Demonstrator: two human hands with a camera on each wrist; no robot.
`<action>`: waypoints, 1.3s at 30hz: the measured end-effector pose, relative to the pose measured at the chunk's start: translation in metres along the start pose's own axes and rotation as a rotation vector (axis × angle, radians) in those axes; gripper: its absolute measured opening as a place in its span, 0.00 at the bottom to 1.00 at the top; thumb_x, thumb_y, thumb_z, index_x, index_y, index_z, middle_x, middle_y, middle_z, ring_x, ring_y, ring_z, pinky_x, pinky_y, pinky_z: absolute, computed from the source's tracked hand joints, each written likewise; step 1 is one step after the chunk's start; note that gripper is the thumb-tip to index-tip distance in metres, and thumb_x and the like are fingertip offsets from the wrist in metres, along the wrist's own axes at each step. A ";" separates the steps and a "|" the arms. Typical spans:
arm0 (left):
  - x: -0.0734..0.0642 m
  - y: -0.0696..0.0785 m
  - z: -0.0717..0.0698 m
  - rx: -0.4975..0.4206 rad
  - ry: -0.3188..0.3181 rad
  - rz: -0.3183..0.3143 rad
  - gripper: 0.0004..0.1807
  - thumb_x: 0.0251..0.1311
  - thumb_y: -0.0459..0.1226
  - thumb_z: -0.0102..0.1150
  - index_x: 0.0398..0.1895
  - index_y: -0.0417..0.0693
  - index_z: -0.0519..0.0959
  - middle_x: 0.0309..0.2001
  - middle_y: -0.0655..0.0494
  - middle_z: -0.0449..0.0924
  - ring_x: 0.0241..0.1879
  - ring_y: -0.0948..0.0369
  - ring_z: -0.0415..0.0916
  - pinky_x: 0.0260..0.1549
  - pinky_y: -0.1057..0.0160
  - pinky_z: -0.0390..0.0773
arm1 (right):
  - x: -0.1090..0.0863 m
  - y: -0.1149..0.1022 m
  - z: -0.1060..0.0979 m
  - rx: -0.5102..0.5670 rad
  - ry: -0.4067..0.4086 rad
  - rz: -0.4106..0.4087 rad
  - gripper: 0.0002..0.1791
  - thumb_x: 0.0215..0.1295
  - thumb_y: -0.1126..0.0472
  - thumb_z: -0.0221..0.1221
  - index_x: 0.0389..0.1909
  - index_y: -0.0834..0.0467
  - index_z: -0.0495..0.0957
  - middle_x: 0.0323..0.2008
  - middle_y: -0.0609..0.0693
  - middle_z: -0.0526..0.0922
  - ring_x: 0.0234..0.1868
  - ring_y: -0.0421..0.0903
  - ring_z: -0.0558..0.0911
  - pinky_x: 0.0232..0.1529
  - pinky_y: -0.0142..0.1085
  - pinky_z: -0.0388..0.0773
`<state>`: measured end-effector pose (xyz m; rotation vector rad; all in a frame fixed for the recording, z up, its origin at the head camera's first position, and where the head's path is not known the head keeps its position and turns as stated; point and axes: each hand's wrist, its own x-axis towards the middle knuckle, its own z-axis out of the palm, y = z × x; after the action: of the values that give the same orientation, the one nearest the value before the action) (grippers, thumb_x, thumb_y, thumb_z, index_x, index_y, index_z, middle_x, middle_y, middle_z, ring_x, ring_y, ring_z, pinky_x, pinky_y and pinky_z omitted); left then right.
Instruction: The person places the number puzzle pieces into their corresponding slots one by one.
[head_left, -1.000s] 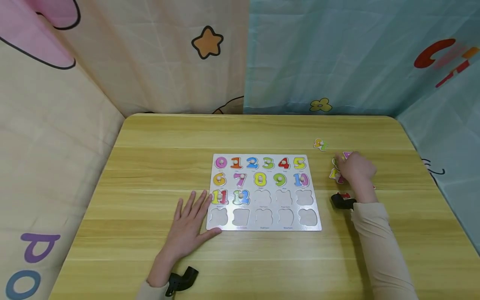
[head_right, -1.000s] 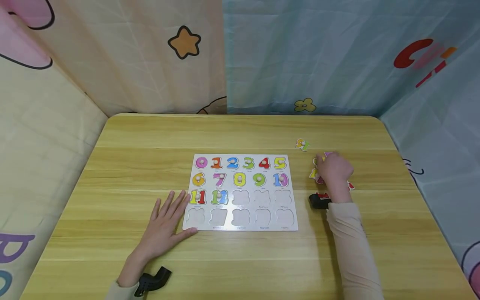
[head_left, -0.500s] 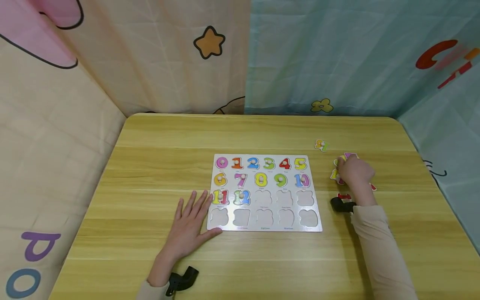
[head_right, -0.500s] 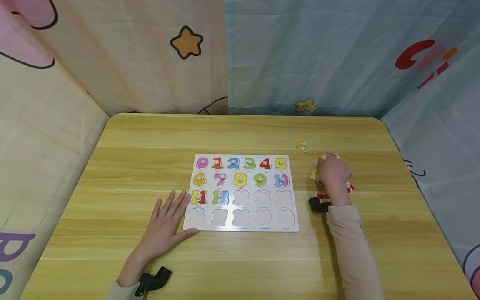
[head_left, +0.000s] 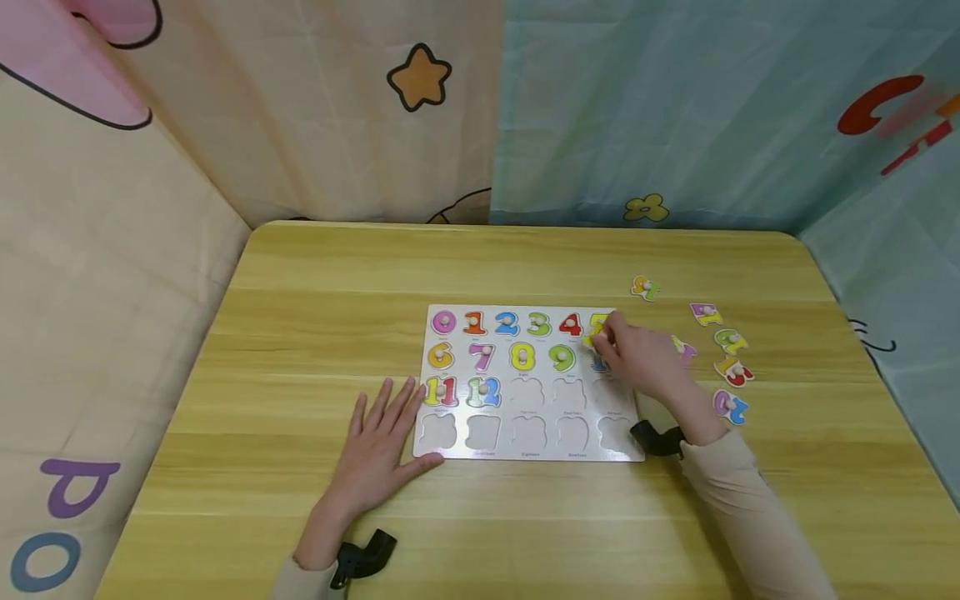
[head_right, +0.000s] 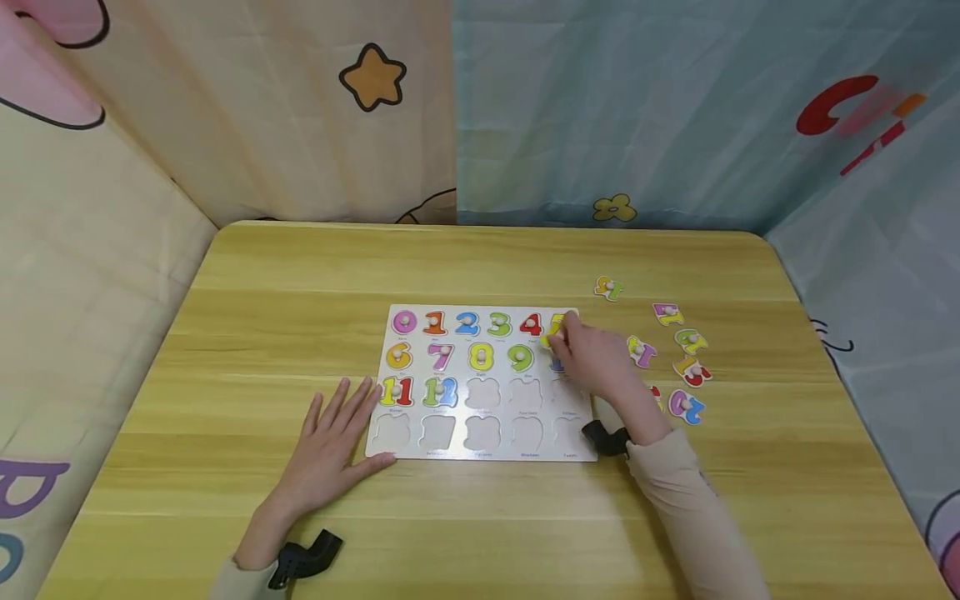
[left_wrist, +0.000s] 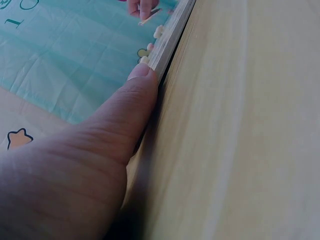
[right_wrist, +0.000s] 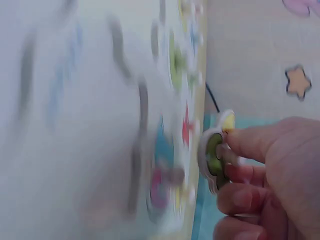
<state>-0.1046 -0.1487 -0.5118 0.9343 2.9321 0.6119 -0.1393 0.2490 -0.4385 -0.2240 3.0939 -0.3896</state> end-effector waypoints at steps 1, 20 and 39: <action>0.000 0.000 0.000 0.002 0.002 0.001 0.51 0.55 0.67 0.50 0.76 0.52 0.49 0.75 0.53 0.43 0.73 0.50 0.32 0.66 0.43 0.30 | 0.000 -0.007 0.003 0.006 -0.023 -0.037 0.12 0.69 0.54 0.53 0.33 0.57 0.66 0.15 0.45 0.66 0.13 0.43 0.65 0.14 0.34 0.57; 0.009 0.001 0.000 0.022 -0.021 0.040 0.51 0.56 0.68 0.47 0.76 0.51 0.48 0.75 0.54 0.42 0.73 0.51 0.31 0.66 0.44 0.29 | -0.006 -0.066 0.035 0.080 -0.209 -0.235 0.11 0.66 0.52 0.57 0.33 0.53 0.67 0.13 0.41 0.62 0.14 0.39 0.64 0.15 0.32 0.54; -0.001 -0.001 -0.004 0.029 -0.010 0.004 0.51 0.56 0.68 0.49 0.75 0.49 0.51 0.74 0.52 0.45 0.73 0.49 0.34 0.66 0.43 0.31 | -0.002 -0.085 0.043 0.070 -0.250 -0.192 0.14 0.66 0.50 0.58 0.37 0.56 0.68 0.14 0.43 0.65 0.14 0.40 0.65 0.15 0.33 0.56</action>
<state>-0.1051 -0.1517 -0.5092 0.9426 2.9383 0.5649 -0.1242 0.1568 -0.4589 -0.5272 2.8167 -0.4360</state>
